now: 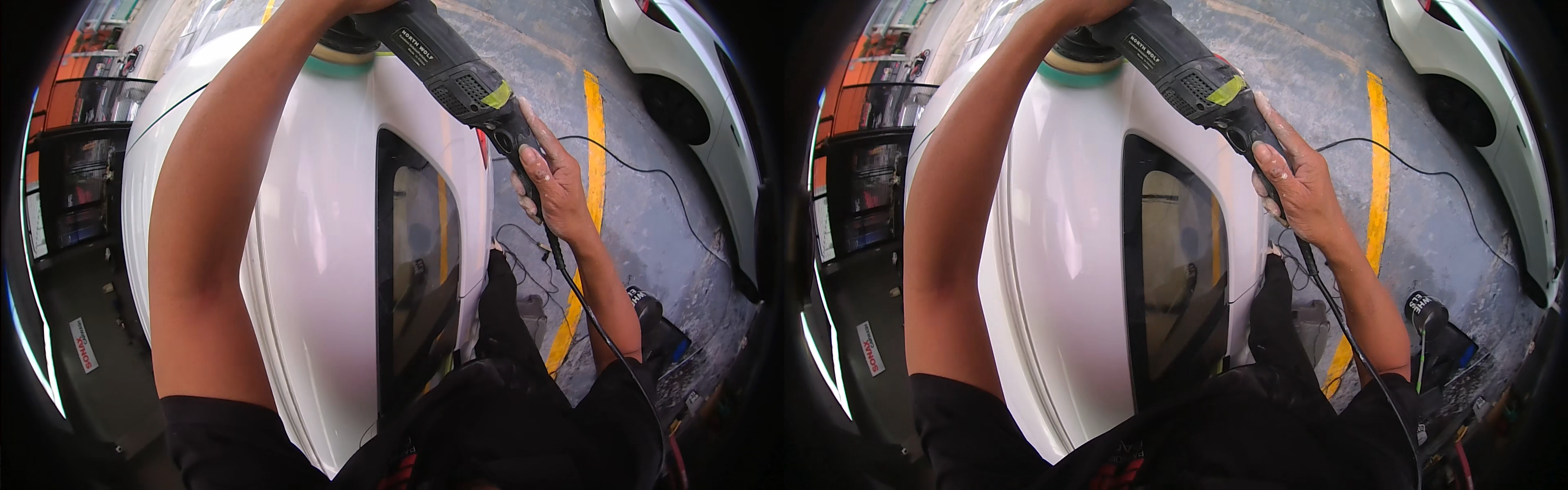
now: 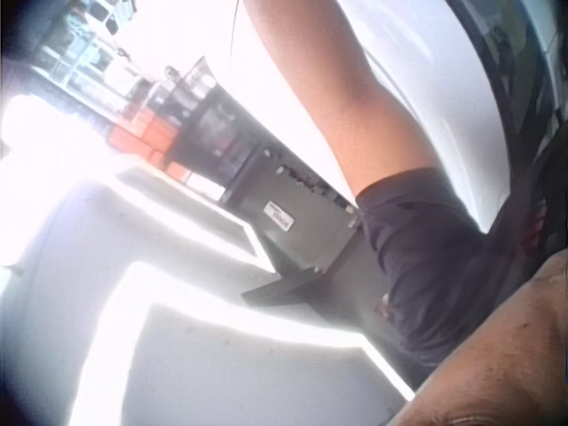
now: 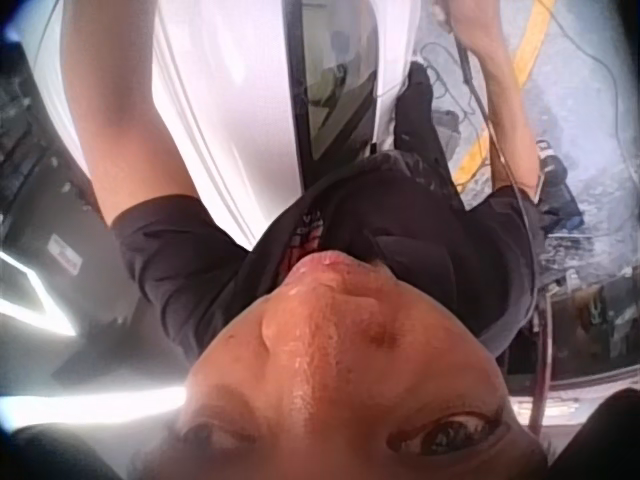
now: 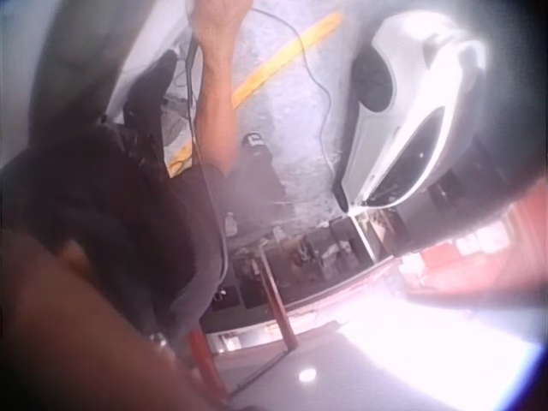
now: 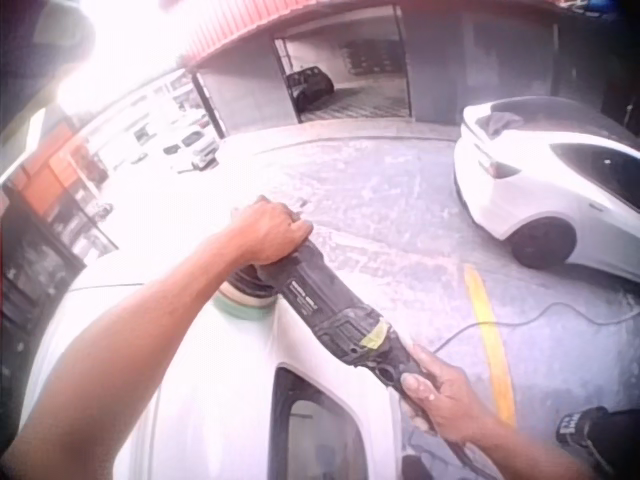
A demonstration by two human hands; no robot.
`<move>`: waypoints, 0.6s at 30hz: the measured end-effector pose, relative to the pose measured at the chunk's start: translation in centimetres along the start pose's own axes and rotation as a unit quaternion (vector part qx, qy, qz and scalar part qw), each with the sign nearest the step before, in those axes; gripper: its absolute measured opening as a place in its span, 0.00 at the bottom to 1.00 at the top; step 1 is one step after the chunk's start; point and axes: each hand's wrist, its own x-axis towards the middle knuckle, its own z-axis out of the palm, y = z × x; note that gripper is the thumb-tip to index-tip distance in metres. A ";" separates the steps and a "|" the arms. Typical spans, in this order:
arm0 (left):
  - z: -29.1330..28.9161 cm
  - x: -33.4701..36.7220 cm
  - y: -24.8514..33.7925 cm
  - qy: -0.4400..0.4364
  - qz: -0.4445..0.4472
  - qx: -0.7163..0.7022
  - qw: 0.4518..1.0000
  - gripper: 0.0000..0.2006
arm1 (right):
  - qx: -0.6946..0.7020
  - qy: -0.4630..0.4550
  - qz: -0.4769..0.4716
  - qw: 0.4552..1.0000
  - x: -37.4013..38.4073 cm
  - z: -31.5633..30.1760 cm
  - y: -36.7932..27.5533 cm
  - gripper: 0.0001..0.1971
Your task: The person uses a dual-action polisher to buff the hood of a white car. They repeatedly apply polishing compound from a yellow bottle and move the polisher across the hood surface in overlapping passes.
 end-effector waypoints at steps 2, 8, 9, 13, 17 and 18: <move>-0.1 0.3 0.8 -0.009 -0.003 -0.027 1.000 0.24 | 0.012 0.010 -0.012 1.000 -0.4 -0.1 1.0 0.34; -2.0 -1.6 -12.0 0.136 0.212 0.060 0.966 0.11 | -0.216 0.019 -0.261 0.940 5.8 1.6 -2.5 0.31; -2.4 -2.4 -13.8 0.175 0.242 0.061 0.952 0.11 | -0.242 0.008 -0.285 0.928 6.9 1.8 -3.6 0.31; -3.0 -6.4 -19.9 0.231 0.140 0.081 0.959 0.12 | -0.286 -0.092 -0.304 0.904 11.0 3.3 -8.4 0.30; -3.4 -8.5 -22.3 0.238 -0.014 -0.019 0.971 0.14 | -0.303 -0.137 -0.302 0.893 11.9 4.7 -12.5 0.29; -3.5 -9.1 -22.4 0.233 0.000 -0.013 0.972 0.14 | -0.308 -0.148 -0.296 0.892 11.7 5.2 -13.5 0.29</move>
